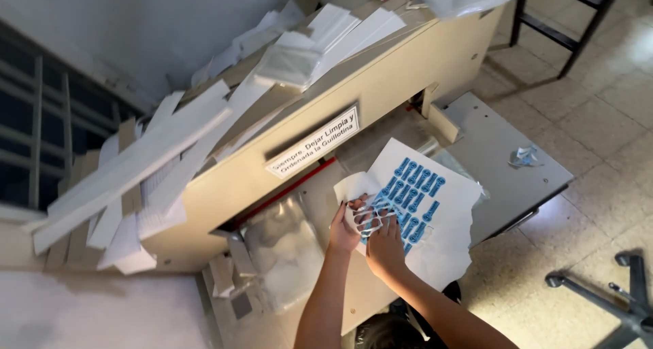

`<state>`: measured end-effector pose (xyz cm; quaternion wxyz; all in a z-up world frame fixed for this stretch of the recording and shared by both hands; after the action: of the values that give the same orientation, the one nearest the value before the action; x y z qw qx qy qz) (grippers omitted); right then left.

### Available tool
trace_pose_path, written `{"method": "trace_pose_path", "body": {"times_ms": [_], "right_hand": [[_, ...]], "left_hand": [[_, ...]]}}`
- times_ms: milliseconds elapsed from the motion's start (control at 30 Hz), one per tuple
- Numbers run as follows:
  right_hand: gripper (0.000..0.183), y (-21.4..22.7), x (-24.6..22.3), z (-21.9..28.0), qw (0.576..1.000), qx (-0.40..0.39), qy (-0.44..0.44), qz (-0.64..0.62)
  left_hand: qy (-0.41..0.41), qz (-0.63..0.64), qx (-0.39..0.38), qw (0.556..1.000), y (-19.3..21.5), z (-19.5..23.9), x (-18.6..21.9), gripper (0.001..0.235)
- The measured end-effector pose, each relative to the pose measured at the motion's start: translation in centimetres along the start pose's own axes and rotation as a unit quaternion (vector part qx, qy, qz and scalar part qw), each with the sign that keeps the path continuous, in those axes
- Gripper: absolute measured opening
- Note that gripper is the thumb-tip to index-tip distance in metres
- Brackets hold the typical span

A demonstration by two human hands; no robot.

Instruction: Peeling small blue adhesive labels from a sheet and applying them to clear plastic bags on a work surface.

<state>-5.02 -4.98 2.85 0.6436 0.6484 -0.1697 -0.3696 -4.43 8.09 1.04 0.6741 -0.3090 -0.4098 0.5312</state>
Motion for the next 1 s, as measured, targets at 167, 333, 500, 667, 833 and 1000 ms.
{"method": "trace_pose_path", "body": {"times_ms": [167,333,500,667,833,1000], "right_hand": [[0.057,1.2,-1.2,-0.3,0.998,-0.036,-0.055,0.018],[0.061,2.6,-3.2,-0.7,0.987,-0.090,-0.132,0.001],[0.058,4.7,-4.0,-1.8,0.981,-0.092,-0.171,-0.016],[0.061,1.2,-3.3,-2.7,0.982,-0.030,-0.184,-0.007],[0.059,0.2,-2.9,-3.0,0.978,0.061,-0.200,-0.006],[0.068,-1.4,-2.8,-3.4,0.970,0.108,-0.216,0.029]], "left_hand": [[0.005,0.010,-0.005,1.000,0.4,0.0,0.0,0.029],[0.049,0.034,-0.026,0.998,1.5,0.0,0.1,0.030],[0.066,-0.004,-0.040,0.997,2.7,-1.1,1.0,0.033],[0.094,0.038,-0.055,0.993,0.9,0.7,0.9,0.035],[0.096,0.044,-0.037,0.994,2.5,0.3,1.2,0.038],[0.093,0.011,-0.059,0.994,4.7,-1.3,0.9,0.033]]}}
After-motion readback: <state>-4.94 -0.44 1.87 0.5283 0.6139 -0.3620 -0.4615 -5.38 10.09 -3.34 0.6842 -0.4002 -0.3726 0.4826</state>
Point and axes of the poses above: each hand's wrist, its own z-axis away from the middle knuckle, its own y-axis out of the back of the hand, x = y × z, the point moved 1 cm from there along -z, towards the middle knuckle, and after that the axes turned 9 degrees about y, right-handed, at the moved point
